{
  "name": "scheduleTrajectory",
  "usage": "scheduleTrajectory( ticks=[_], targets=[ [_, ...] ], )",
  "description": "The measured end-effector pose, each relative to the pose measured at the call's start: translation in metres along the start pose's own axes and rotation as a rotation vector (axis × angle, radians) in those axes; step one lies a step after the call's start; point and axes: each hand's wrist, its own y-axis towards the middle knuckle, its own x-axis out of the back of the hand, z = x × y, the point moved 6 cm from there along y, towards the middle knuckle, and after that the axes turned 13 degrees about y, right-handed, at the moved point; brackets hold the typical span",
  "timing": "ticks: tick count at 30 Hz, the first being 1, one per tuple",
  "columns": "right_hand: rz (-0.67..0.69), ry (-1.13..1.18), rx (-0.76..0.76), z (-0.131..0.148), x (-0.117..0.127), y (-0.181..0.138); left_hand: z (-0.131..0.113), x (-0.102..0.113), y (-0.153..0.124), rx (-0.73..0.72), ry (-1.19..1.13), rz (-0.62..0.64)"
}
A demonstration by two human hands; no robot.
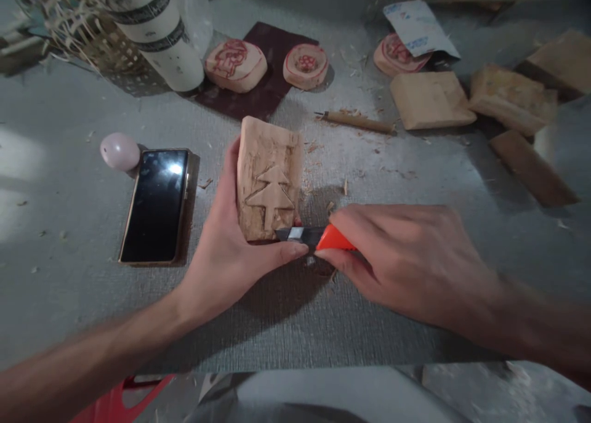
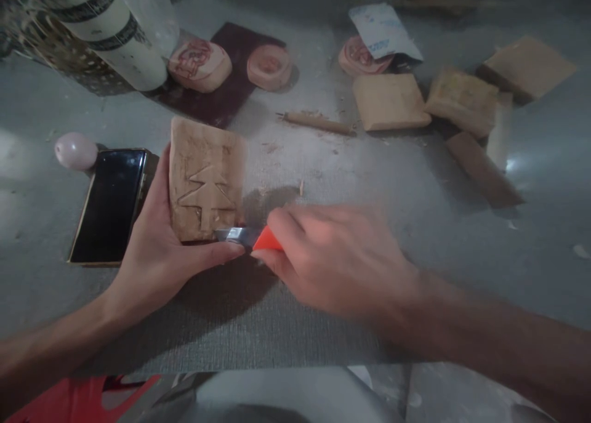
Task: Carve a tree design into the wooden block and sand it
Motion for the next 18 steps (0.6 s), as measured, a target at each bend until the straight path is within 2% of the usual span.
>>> scheduleTrajectory(
  ticks=[10, 18],
  targets=[
    [-0.037, -0.008, -0.053, -0.0015, 0.0051, -0.0016, 0.0068, -0.0004, -0.0039, 0.083, -0.006, -0.020],
    [0.029, 0.049, -0.079, -0.0078, 0.0067, 0.0035, 0.0068, 0.0035, -0.0003, -0.013, 0.036, -0.088]
  ],
)
